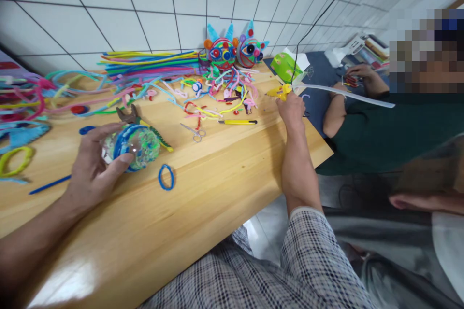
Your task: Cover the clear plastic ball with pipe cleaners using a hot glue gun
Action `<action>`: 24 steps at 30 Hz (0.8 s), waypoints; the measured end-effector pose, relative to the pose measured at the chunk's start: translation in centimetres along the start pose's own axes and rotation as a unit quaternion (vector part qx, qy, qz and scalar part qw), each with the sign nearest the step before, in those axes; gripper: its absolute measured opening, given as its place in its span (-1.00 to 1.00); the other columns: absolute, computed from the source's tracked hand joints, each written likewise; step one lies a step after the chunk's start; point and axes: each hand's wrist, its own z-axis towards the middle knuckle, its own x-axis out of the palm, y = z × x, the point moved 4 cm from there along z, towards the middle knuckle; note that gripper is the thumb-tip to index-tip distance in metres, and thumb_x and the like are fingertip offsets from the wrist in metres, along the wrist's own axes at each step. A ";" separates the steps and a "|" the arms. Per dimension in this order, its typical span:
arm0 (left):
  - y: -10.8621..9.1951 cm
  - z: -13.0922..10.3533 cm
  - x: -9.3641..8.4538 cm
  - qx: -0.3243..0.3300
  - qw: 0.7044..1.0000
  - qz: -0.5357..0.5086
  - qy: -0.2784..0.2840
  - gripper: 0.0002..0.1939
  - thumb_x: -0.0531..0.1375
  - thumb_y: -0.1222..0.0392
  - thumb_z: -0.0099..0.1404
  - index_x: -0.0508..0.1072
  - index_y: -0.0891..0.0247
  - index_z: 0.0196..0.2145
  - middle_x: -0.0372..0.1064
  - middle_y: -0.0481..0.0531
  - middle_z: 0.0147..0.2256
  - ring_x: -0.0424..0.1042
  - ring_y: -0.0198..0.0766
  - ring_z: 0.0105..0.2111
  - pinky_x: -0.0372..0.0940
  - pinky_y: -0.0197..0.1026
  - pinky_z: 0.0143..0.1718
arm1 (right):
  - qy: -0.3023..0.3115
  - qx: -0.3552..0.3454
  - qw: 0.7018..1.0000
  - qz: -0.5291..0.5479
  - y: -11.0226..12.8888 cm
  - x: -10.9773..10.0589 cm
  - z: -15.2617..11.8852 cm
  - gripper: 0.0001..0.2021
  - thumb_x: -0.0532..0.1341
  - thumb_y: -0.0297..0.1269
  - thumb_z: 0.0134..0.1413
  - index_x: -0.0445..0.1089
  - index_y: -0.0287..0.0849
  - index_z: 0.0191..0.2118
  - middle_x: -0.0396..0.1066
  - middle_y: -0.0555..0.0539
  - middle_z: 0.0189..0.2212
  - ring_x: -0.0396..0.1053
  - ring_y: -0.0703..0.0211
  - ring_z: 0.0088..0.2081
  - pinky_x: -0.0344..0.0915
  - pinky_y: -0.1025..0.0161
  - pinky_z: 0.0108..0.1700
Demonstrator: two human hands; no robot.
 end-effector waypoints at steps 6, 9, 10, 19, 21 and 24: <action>0.0 -0.1 0.1 0.015 0.999 -0.039 0.018 -0.31 0.35 0.01 0.52 0.28 -0.04 0.50 0.37 0.25 0.37 0.44 0.29 0.38 0.36 0.47 0.40 | -0.012 0.003 1.000 0.020 -0.5 1.4 1.1 -0.51 0.34 -0.13 0.40 0.53 -0.33 0.29 0.61 -0.55 0.18 0.55 -0.49 0.27 0.45 -0.30 0.31; 0.0 0.0 0.1 0.017 0.999 -0.037 0.018 -0.31 0.35 0.02 0.52 0.28 -0.05 0.50 0.36 0.25 0.37 0.43 0.30 0.38 0.35 0.49 0.40 | -0.024 0.006 0.999 0.032 -0.9 1.4 1.5 -0.51 0.32 -0.13 0.41 0.52 -0.30 0.31 0.61 -0.52 0.19 0.56 -0.46 0.27 0.45 -0.30 0.31; 0.0 0.0 0.1 0.017 0.999 -0.036 0.019 -0.31 0.35 0.02 0.52 0.29 -0.05 0.50 0.37 0.25 0.37 0.43 0.30 0.38 0.35 0.49 0.40 | -0.027 0.008 0.999 0.035 -1.0 1.4 1.6 -0.51 0.32 -0.13 0.42 0.52 -0.29 0.31 0.61 -0.51 0.19 0.56 -0.46 0.26 0.46 -0.30 0.31; 0.1 -0.1 0.1 0.010 0.999 -0.042 0.022 -0.31 0.34 0.02 0.52 0.27 -0.10 0.51 0.36 0.22 0.37 0.44 0.29 0.37 0.35 0.49 0.40 | -0.038 0.004 0.999 0.036 -1.7 1.8 1.8 -0.51 0.34 -0.12 0.38 0.55 -0.29 0.28 0.63 -0.50 0.16 0.57 -0.47 0.24 0.47 -0.32 0.30; 0.0 -0.1 0.1 0.011 0.999 -0.037 0.022 -0.31 0.34 0.01 0.52 0.27 -0.10 0.51 0.37 0.21 0.37 0.44 0.28 0.38 0.35 0.47 0.41 | -0.038 0.003 0.999 0.032 -1.7 2.0 1.8 -0.51 0.35 -0.12 0.36 0.56 -0.30 0.26 0.63 -0.50 0.15 0.57 -0.48 0.23 0.47 -0.31 0.30; 0.0 -0.1 0.1 0.014 0.999 -0.033 0.021 -0.31 0.34 0.01 0.52 0.28 -0.08 0.50 0.37 0.21 0.36 0.44 0.27 0.37 0.36 0.44 0.40 | -0.034 0.005 0.999 0.026 -1.5 2.3 1.8 -0.52 0.36 -0.12 0.35 0.57 -0.31 0.24 0.63 -0.52 0.14 0.57 -0.47 0.23 0.47 -0.29 0.30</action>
